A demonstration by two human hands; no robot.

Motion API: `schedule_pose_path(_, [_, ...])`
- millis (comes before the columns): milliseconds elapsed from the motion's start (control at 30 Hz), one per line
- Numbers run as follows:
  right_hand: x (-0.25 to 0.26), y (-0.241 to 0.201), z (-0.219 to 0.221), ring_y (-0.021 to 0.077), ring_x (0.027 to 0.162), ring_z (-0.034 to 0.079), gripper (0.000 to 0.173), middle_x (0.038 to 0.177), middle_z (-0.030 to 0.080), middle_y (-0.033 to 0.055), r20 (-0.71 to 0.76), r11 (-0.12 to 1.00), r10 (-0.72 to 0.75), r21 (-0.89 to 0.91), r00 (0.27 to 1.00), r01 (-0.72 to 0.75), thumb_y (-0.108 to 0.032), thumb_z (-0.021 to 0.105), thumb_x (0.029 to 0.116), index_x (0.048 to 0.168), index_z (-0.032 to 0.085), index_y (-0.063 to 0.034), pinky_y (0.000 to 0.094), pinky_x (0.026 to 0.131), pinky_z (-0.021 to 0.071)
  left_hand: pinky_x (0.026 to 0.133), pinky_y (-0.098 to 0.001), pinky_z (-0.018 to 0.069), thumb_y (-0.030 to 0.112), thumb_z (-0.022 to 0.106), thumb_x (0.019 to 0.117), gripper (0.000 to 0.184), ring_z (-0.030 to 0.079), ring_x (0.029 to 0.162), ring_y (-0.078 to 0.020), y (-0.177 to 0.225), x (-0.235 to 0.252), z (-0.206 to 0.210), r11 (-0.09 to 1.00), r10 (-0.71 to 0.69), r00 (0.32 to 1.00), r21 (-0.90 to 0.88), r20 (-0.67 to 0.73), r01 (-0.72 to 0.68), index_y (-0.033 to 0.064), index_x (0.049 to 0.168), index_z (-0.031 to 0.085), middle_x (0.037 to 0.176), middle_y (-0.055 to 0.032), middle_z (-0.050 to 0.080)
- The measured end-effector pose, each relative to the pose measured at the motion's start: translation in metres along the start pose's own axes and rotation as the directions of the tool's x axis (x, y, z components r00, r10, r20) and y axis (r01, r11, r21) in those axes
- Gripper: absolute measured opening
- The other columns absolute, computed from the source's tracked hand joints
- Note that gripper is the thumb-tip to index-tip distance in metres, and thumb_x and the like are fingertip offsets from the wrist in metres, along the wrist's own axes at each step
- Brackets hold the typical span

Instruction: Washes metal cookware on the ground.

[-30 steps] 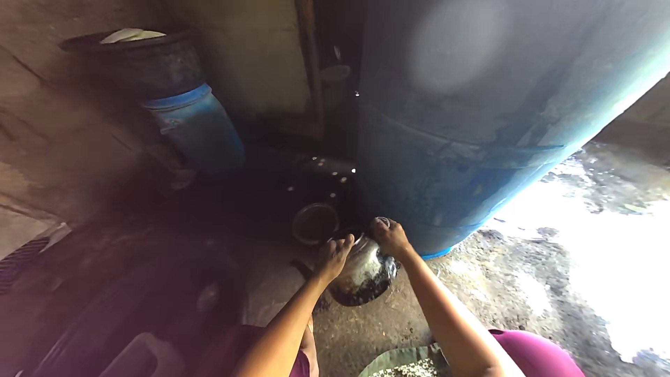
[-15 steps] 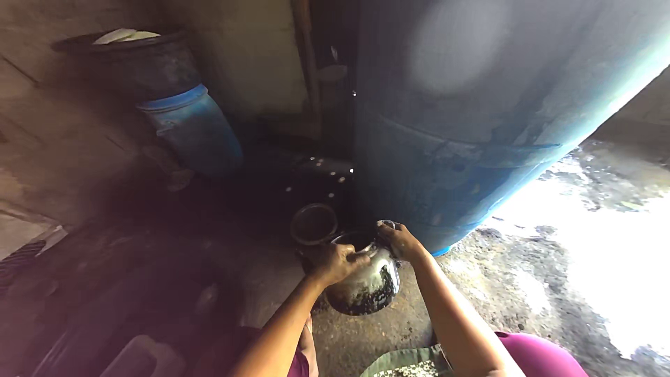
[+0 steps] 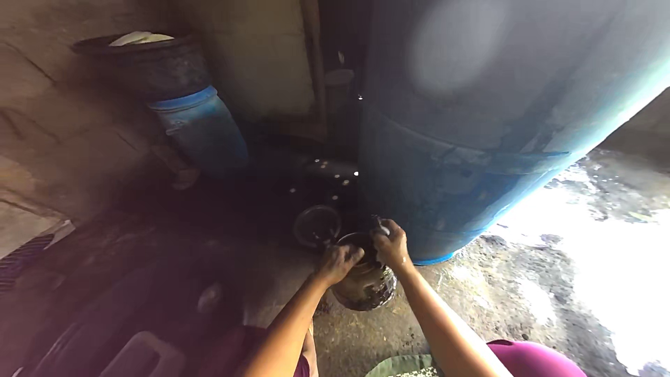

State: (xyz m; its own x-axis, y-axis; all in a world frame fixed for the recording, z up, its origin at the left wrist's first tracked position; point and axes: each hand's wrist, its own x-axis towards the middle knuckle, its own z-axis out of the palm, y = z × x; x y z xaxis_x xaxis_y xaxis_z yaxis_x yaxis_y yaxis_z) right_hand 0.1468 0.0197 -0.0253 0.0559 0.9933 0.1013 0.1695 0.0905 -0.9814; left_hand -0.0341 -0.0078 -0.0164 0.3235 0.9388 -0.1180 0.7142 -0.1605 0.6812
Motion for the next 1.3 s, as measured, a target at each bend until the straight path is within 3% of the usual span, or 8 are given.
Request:
schedule_pose_path(100, [-0.034, 0.009, 0.035, 0.0415, 0.100, 0.069, 0.038, 0.104, 0.070, 0.0266, -0.025, 0.937, -0.193, -0.301, 0.981, 0.177, -0.025, 0.068, 0.0940, 0.113, 0.070, 0.0078, 0.0579, 0.090, 0.0549, 0.111, -0.0398, 0.0412, 0.040, 0.015, 0.1117, 0.067, 0.051, 0.133, -0.0257, 0.011, 0.007, 0.007, 0.766, -0.173, 0.979, -0.639, -0.104, 0.068, -0.0100, 0.138, 0.052, 0.142, -0.0249, 0.054])
schedule_pose_path(300, [-0.057, 0.050, 0.057, 0.0433, 0.092, 0.073, 0.033, 0.102, 0.073, 0.0264, 0.315, 0.656, -0.502, -0.468, 0.806, 0.592, -0.018, 0.066, 0.0945, 0.112, 0.072, 0.0088, 0.0553, 0.075, 0.0596, 0.068, -0.0322, 0.0543, 0.055, 0.015, 0.1102, 0.073, 0.060, 0.069, -0.0168, 0.019, 0.010, 0.000, 0.197, -0.551, 0.831, -0.956, 0.076, 0.217, -0.0036, 0.130, 0.054, 0.084, -0.0093, 0.060])
schedule_pose_path(433, [-0.027, 0.020, 0.023, 0.0388, 0.108, 0.070, 0.037, 0.113, 0.073, 0.0243, 0.645, 0.877, -0.059, -0.331, 0.762, 0.348, -0.024, 0.069, 0.0972, 0.121, 0.070, 0.0048, 0.0575, 0.098, 0.0528, 0.046, -0.0199, 0.0379, 0.051, 0.018, 0.1114, 0.066, 0.039, 0.045, -0.0064, 0.004, 0.014, 0.000, 0.359, -0.524, 0.852, -0.900, 0.023, 0.246, 0.0006, 0.101, 0.059, 0.057, 0.0037, 0.040])
schedule_pose_path(567, [-0.002, 0.017, 0.002, 0.0084, 0.064, 0.061, 0.019, 0.076, 0.066, 0.0032, 0.191, 0.978, 0.055, 0.186, 0.980, -0.092, -0.013, 0.060, 0.0993, 0.102, 0.066, 0.0049, 0.0288, 0.065, 0.0557, 0.056, -0.0251, 0.0382, 0.053, 0.022, 0.1108, 0.063, 0.042, 0.058, -0.0098, 0.002, 0.012, 0.005, 0.625, -0.549, 0.832, -0.699, -0.077, 0.348, 0.0041, 0.101, 0.062, 0.074, -0.0004, 0.046])
schedule_pose_path(667, [-0.002, 0.006, 0.012, 0.0094, 0.062, 0.060, 0.028, 0.076, 0.063, 0.0032, -0.033, 0.979, 0.014, 0.202, 0.999, -0.007, -0.021, 0.055, 0.1028, 0.108, 0.063, 0.0046, 0.0300, 0.061, 0.0548, 0.105, -0.0527, 0.0464, 0.053, 0.020, 0.1109, 0.073, 0.057, 0.125, -0.0351, 0.004, 0.009, 0.012, 0.737, -0.458, 0.884, -0.595, -0.091, 0.320, -0.0042, 0.139, 0.055, 0.138, -0.0272, 0.057])
schedule_pose_path(900, [-0.025, 0.043, 0.058, 0.0374, 0.087, 0.074, 0.052, 0.090, 0.074, 0.0218, -0.060, 0.688, -0.634, -0.499, 0.771, 0.527, -0.031, 0.039, 0.1051, 0.089, 0.075, 0.0041, 0.0504, 0.080, 0.0582, 0.114, -0.0401, 0.0406, 0.036, 0.022, 0.1141, 0.061, 0.055, 0.131, -0.0262, 0.020, 0.008, 0.032, 0.764, -0.322, 0.914, -0.639, -0.247, 0.097, -0.0116, 0.139, 0.050, 0.138, -0.0280, 0.056])
schedule_pose_path(1133, [0.001, 0.040, 0.020, 0.0317, 0.087, 0.068, 0.043, 0.092, 0.070, 0.0220, -0.226, 0.973, 0.148, -0.142, 0.963, -0.183, -0.023, 0.040, 0.1109, 0.107, 0.069, 0.0090, 0.0514, 0.083, 0.0536, 0.052, -0.0224, 0.0327, 0.034, 0.031, 0.1136, 0.048, 0.036, 0.053, -0.0055, 0.026, 0.011, 0.032, 0.684, -0.407, 0.882, -0.719, -0.238, 0.122, 0.0040, 0.087, 0.057, 0.067, 0.0029, 0.043])
schedule_pose_path(1300, [-0.005, 0.042, 0.020, 0.0295, 0.086, 0.064, 0.055, 0.098, 0.065, 0.0210, -0.357, 0.769, 0.611, 0.482, 0.707, -0.420, -0.035, 0.029, 0.1143, 0.111, 0.065, 0.0060, 0.0501, 0.080, 0.0526, 0.058, -0.0237, 0.0370, 0.032, 0.021, 0.1143, 0.051, 0.044, 0.066, -0.0068, 0.025, 0.008, 0.030, 0.723, -0.366, 0.888, -0.686, -0.279, 0.083, -0.0001, 0.122, 0.061, 0.094, -0.0043, 0.056])
